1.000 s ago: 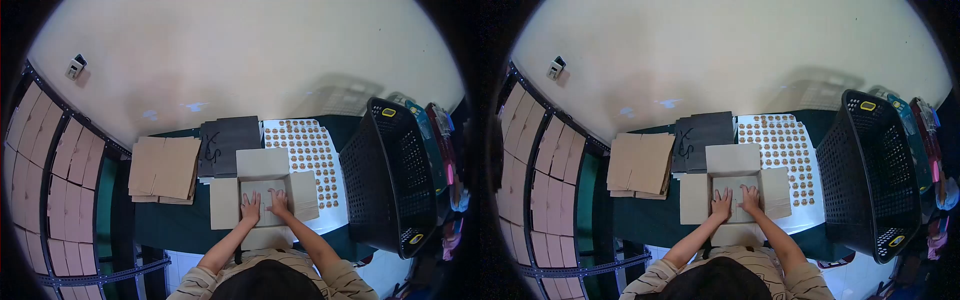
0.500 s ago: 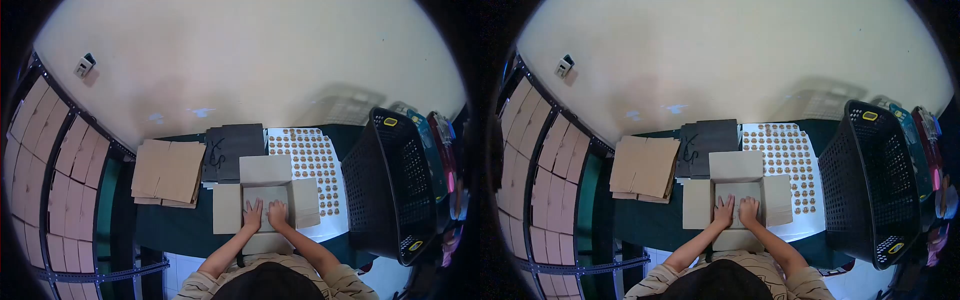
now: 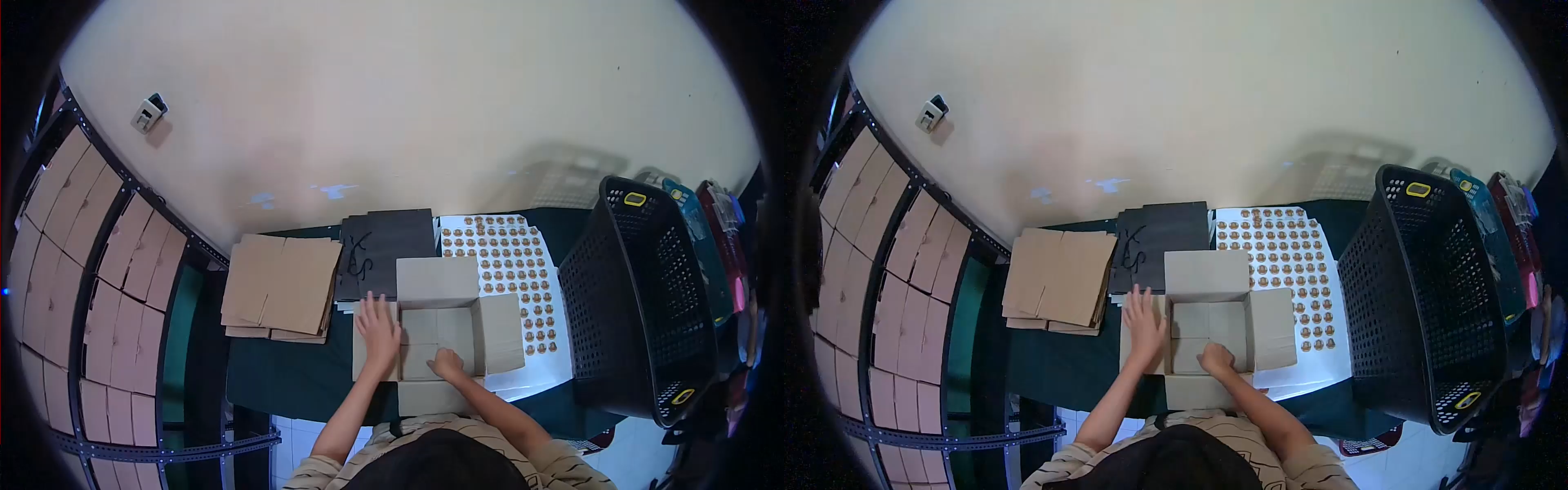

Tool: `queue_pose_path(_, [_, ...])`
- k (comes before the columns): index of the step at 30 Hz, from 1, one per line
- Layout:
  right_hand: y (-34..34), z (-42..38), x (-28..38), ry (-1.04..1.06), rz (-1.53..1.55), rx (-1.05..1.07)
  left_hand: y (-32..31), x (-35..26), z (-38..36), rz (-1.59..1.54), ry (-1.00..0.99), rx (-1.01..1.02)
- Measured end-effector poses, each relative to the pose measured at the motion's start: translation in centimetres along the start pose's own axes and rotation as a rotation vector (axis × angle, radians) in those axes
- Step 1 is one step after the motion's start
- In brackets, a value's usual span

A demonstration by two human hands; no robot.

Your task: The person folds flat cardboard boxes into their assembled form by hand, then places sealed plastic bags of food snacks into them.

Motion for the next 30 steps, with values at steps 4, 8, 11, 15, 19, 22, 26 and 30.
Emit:
queue_pose_path(4, [-1.0, 0.1, -0.7, -0.076, 0.115, -0.035, -5.3, 7.2, -3.6, -0.308, 0.357, -0.057])
queue_pose_path(8, [-4.6, 2.4, -2.8, -0.058, 0.214, -0.06, -5.1, 5.5, -3.7, -0.495, 0.485, -0.112])
queue_pose_path(11, [-5.4, 2.3, -2.6, 0.088, 0.293, 0.035, -6.1, 6.7, -4.2, -0.48, 0.459, -0.091])
queue_pose_path(15, [-4.7, 1.3, -1.5, 0.198, 0.058, 0.008, -5.8, 6.4, -4.3, -0.467, 0.489, -0.055])
queue_pose_path(19, [-3.1, 0.2, -0.4, 0.195, -0.061, 0.02, -5.9, 5.9, -4.0, -0.445, 0.424, -0.064])
queue_pose_path(22, [-3.9, 0.4, 0.2, 0.177, -0.158, 0.025, -6.1, 6.2, -4.3, -0.477, 0.426, -0.01])
queue_pose_path(26, [-2.3, 0.4, 0.8, 0.213, -0.275, -0.016, -6.0, 6.7, -5.8, -0.408, 0.366, 0.051])
queue_pose_path(30, [5.1, -2.3, 1.3, 0.342, 0.084, -0.285, -2.6, 5.8, -9.1, -0.233, 0.252, 0.064])
Point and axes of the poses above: each hand's wrist, its own z-axis towards the middle knuckle, its own y-axis out of the back of the hand, x = y × z, the point moved 7 cm from there along z, towards the middle knuckle, and after that the axes turned 11 degrees about -x, right-handed, at the moved point
